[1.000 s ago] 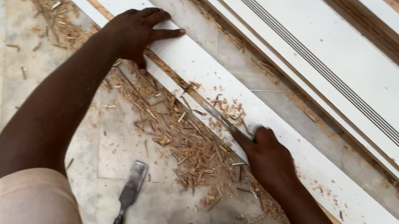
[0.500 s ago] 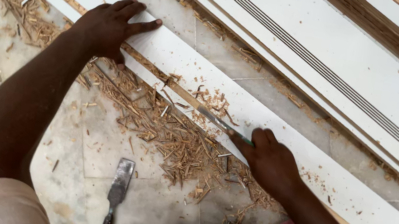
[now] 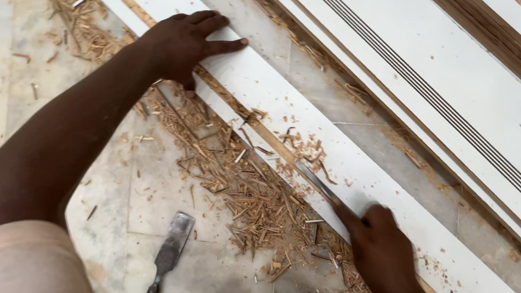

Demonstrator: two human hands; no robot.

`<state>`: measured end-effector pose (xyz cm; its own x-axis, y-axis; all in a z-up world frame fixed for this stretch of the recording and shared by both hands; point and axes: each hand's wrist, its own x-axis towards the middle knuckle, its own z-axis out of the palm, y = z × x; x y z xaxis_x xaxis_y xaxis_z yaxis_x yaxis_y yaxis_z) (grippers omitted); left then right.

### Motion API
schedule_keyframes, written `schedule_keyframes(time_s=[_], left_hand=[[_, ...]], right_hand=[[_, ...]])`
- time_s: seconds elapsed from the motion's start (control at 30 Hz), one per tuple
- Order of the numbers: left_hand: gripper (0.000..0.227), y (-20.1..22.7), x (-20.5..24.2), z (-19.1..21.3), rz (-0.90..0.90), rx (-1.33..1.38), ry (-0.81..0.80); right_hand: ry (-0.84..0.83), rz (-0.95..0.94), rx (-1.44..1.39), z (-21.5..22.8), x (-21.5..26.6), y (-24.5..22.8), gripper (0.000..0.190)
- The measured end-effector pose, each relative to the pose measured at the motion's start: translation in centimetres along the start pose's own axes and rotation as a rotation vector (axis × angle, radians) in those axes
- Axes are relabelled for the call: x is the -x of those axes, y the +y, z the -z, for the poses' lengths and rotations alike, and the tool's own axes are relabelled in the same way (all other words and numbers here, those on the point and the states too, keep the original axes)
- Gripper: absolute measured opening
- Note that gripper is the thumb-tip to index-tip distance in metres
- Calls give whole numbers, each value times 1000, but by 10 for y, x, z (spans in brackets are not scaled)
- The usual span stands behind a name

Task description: The person sits on the floor and uses a hammer and chisel to carve grooves into long white wooden planks. They repeatedly strike the chisel to remove wood and create a recessed channel along the plank's length.

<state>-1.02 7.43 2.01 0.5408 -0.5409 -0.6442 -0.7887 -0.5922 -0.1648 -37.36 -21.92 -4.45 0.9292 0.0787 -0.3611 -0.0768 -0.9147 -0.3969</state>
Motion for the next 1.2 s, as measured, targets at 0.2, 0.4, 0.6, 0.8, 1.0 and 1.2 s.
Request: schedule_keyframes(time_s=[0.2, 0.4, 0.6, 0.8, 1.0, 1.2], left_hand=[[146, 2, -1, -2, -11, -2, -23], [159, -18, -7, -17, -24, 1, 73], [158, -18, -12, -22, -49, -28, 96], [158, -19, -6, -17, -32, 30, 96], [156, -21, -11, -25, -70, 28, 122], [156, -22, -11, -22, -73, -6, 123]], right_hand=[[211, 235, -120, 0, -99, -78, 62], [-128, 22, 174, 25, 5, -21, 78], [154, 200, 198, 11, -24, -32, 66], [256, 302, 146, 4, -102, -79, 61], [-28, 114, 90, 20, -43, -44, 73], [223, 275, 86, 9, -125, -95, 62]])
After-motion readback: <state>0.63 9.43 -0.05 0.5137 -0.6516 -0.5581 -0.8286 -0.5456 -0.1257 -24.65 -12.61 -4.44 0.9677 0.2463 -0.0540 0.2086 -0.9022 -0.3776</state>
